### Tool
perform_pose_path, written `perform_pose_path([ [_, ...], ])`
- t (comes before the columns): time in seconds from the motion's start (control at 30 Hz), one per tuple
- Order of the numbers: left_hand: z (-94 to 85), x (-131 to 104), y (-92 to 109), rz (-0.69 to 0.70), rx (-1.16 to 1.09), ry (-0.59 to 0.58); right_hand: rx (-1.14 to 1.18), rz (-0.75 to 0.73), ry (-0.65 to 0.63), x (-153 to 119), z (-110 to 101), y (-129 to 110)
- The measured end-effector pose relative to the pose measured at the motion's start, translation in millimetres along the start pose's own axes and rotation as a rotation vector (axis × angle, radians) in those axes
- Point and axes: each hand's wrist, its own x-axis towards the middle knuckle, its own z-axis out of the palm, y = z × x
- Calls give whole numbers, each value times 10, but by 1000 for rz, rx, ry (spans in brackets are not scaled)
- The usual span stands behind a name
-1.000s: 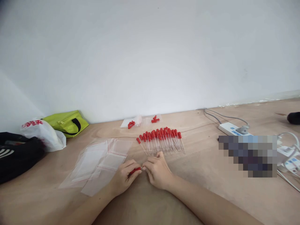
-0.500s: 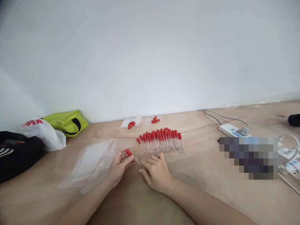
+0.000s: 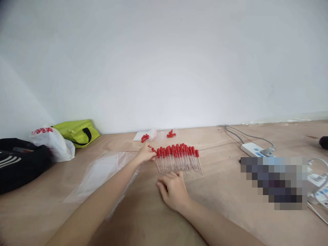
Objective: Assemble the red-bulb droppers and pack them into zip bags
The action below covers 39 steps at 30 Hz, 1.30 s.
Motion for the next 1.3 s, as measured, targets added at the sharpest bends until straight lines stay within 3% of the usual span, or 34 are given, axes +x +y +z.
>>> perform_pose_path([
  [0.13, -12, 58, -9, 102, 154, 38, 9, -4, -9, -1, -4, -8],
  [0.23, -88, -23, -11, 236, 231, 110, 22, -5, -11, -1, -7, -8],
  [0.37, -303, -357, -108, 428, 310, 185, 16, -23, -11, -4, -11, 3],
  [0.47, -528, -712, -326, 525, 375, 201, -2, -40, -6, -4, -11, 10],
  [0.53, -658, -922, -530, 612, 537, 253, -2, -44, 4, 0, -9, 9],
  [0.63, -759, -1118, -836, 522, 734, 268, -5, -55, 9, 6, -4, 6],
  [0.77, -734, -1166, -1043, 326, 853, 142, -22, -57, 1, 10, 4, 12],
  [1.0, -766, -1118, -946, 359, 841, 47, -22, -47, 9, 6, 14, 13],
  [1.13, -830, -1203, -786, 538, 768, 29, -10, -65, 27, -23, -26, 58],
  [1.3, -663, -1422, -430, 835, 687, -315, 61, -143, -1, -141, -190, 230],
])
